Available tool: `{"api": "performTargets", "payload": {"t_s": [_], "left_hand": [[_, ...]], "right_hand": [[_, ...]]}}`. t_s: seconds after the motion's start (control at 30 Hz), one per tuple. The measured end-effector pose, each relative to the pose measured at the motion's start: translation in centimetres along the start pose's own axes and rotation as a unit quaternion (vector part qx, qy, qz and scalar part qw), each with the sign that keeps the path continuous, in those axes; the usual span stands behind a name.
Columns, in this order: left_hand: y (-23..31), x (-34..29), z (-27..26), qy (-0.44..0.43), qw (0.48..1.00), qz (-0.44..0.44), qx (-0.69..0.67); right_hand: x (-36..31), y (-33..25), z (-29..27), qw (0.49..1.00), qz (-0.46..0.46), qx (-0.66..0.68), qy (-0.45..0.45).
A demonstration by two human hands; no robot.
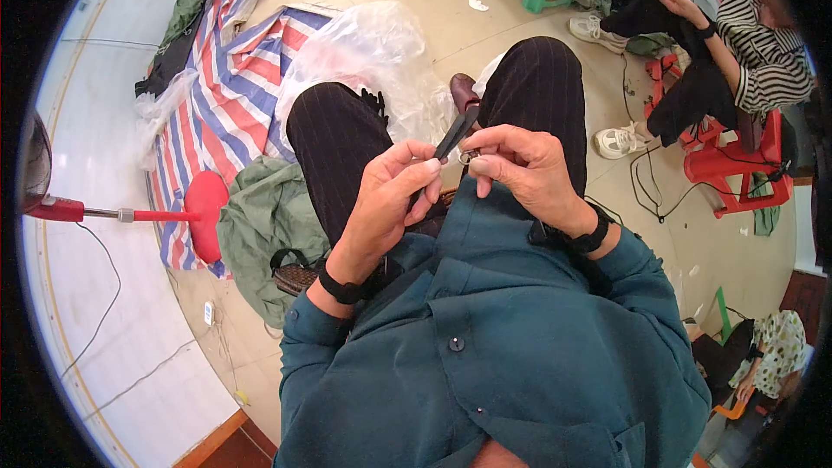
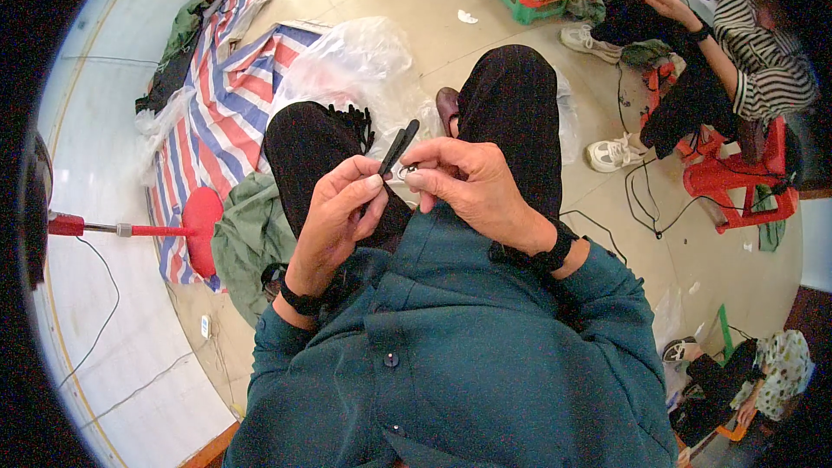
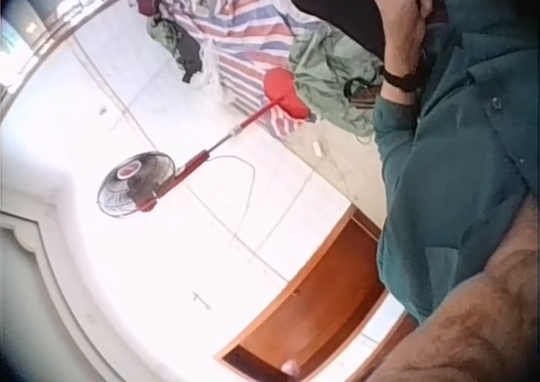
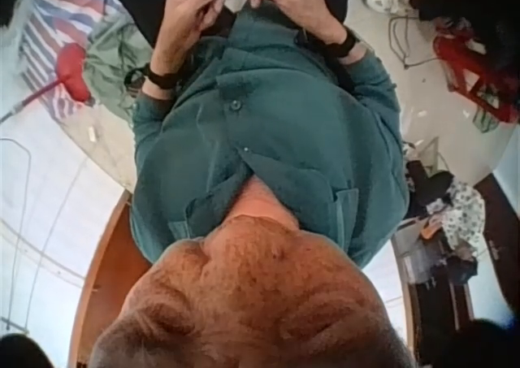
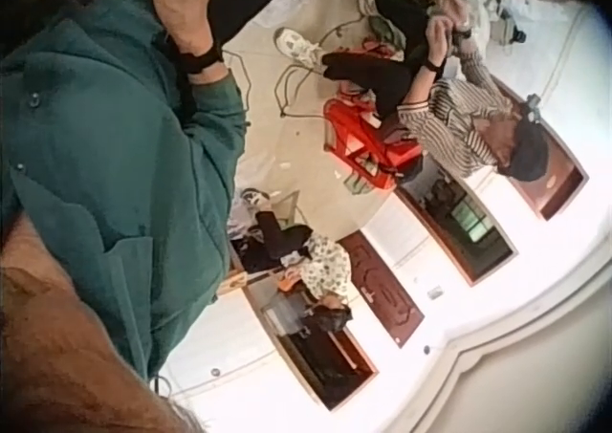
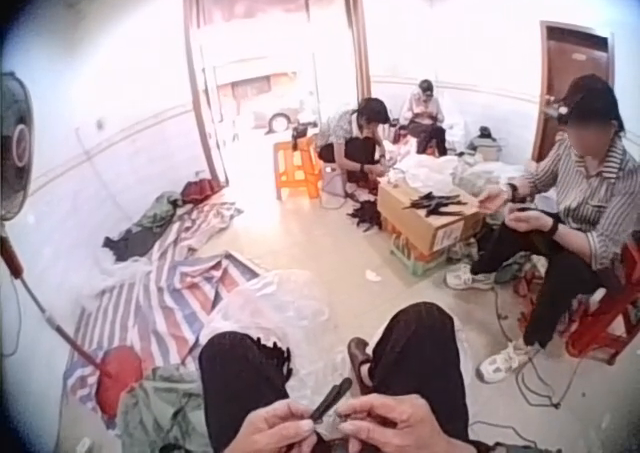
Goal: Manually assembling black shoe straps by threading them through small buckles or connectors.
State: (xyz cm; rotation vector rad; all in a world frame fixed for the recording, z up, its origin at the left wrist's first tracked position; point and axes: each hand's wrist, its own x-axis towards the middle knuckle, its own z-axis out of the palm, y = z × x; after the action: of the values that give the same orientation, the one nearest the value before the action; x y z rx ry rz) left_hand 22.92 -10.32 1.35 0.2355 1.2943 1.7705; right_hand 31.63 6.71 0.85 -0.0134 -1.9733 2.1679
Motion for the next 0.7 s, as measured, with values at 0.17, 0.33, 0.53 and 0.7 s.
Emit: {"api": "performTargets", "payload": {"t_s": [0.17, 0.33, 0.53, 0.7], "left_hand": [[-0.28, 0.08, 0.24, 0.001, 0.999, 0.03, 0.022], [-0.35, 0.02, 0.1, -0.005, 0.999, 0.029, 0.029], [-0.72, 0.21, 0.06, -0.011, 0.999, 0.023, 0.023], [-0.43, 0.29, 0.19, -0.02, 1.0, -0.004, 0.0]], "right_hand": [[-0.16, 0.25, -0.06, 0.998, 0.045, 0.038, 0.001], [0.05, 0.15, -0.01, 0.995, 0.066, 0.071, 0.014], [0.11, 0.26, 0.07, 0.994, 0.069, 0.085, 0.013], [0.02, 0.35, 0.13, 0.994, 0.075, 0.081, 0.001]]}}
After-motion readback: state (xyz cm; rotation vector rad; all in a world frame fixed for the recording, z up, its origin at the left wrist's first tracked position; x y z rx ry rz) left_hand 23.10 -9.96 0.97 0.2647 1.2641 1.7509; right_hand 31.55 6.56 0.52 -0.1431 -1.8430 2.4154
